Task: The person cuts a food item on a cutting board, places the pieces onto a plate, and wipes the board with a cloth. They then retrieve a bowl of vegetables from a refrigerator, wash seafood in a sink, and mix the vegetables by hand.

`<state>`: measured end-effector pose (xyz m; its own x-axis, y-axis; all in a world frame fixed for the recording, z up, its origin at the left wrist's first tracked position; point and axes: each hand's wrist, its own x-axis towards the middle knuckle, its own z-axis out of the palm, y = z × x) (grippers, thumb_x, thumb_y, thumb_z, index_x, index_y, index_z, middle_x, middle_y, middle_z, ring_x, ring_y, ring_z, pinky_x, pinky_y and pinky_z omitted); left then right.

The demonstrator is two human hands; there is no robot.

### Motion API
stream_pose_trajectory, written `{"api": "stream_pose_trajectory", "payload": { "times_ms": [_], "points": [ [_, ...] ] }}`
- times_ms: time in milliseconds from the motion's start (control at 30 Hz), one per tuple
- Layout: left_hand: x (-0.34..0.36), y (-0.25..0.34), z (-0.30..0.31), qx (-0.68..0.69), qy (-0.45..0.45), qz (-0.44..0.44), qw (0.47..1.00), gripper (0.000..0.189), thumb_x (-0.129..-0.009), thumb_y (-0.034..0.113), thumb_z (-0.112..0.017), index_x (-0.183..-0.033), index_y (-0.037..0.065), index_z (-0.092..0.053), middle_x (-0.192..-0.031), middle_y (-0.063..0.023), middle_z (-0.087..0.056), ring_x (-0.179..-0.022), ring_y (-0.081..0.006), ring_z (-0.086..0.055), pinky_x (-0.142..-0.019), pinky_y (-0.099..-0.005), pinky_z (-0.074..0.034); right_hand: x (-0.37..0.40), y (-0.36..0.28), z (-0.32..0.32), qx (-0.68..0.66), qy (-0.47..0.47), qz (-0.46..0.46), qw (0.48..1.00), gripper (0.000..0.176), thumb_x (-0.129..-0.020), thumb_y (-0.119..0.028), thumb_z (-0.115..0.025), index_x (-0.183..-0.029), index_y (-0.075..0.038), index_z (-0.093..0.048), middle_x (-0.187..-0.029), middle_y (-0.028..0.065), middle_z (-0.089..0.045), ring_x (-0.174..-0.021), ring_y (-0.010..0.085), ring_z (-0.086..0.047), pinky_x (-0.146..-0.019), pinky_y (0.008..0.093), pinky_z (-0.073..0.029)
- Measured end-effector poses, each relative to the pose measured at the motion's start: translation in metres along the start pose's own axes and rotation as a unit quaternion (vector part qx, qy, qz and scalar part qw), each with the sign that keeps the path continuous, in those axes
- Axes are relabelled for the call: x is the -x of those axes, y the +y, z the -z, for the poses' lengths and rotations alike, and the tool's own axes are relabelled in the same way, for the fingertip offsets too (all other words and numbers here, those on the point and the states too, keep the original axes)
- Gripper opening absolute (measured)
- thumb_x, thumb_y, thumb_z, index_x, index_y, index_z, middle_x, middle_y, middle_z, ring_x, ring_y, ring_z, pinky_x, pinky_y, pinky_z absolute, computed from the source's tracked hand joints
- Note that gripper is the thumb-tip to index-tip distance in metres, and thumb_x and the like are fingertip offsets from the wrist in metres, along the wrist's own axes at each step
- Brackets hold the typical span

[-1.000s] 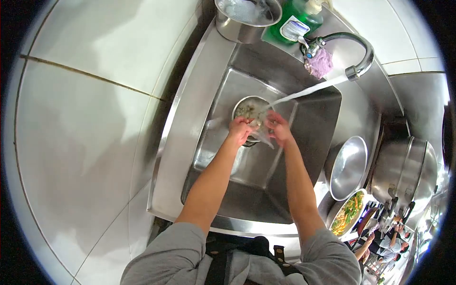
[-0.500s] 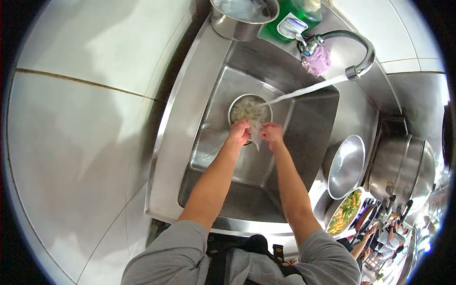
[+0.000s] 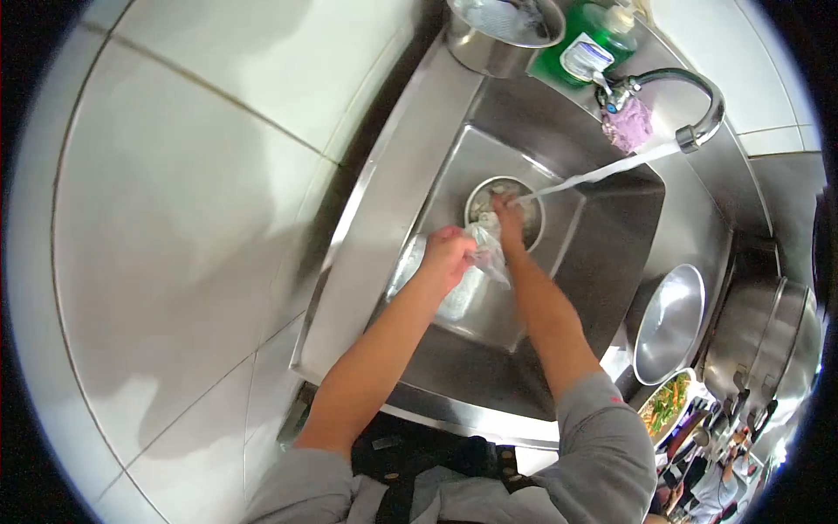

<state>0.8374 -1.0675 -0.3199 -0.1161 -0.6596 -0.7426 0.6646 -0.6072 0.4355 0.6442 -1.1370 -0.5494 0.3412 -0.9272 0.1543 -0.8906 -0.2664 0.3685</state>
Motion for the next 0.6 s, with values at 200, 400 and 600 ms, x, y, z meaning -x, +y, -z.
{"api": "stream_pose_trajectory", "payload": {
  "times_ms": [200,400,600],
  "points": [
    [0.183,0.048,0.018,0.090,-0.062,-0.041,0.993,0.019,-0.064,-0.012,-0.048,-0.080,0.000,-0.049,-0.084,-0.0113,-0.056,-0.076,-0.0233,-0.059,-0.068,-0.0382,-0.054,-0.043,0.061,0.086,-0.207,-0.319,0.183,0.907,0.038,-0.075,-0.029,-0.068,-0.102,-0.004,-0.058,-0.111,0.0159,-0.055,-0.090,0.0295,-0.057,-0.072,0.0408,-0.051],
    [0.331,-0.039,0.171,0.128,-0.026,-0.242,0.961,0.027,-0.059,-0.014,-0.050,-0.080,0.004,-0.050,-0.082,-0.0070,-0.056,-0.075,-0.0184,-0.059,-0.060,-0.0309,-0.050,-0.071,0.109,0.060,-0.811,-0.357,-0.146,0.440,0.028,-0.085,-0.020,-0.057,-0.107,-0.002,-0.056,-0.099,0.0087,-0.059,-0.090,0.0242,-0.059,-0.086,0.0388,-0.048],
    [0.545,-0.236,0.364,0.152,0.440,-0.209,0.860,0.019,-0.067,-0.008,-0.048,-0.081,0.004,-0.053,-0.071,-0.0067,-0.052,-0.068,-0.0217,-0.058,-0.061,-0.0360,-0.053,-0.134,0.143,0.015,-0.800,-0.379,0.065,0.460,0.041,-0.090,-0.007,-0.048,-0.130,0.000,-0.040,-0.125,0.0155,-0.050,-0.112,0.0220,-0.051,-0.095,0.0309,-0.043]
  ]
}}
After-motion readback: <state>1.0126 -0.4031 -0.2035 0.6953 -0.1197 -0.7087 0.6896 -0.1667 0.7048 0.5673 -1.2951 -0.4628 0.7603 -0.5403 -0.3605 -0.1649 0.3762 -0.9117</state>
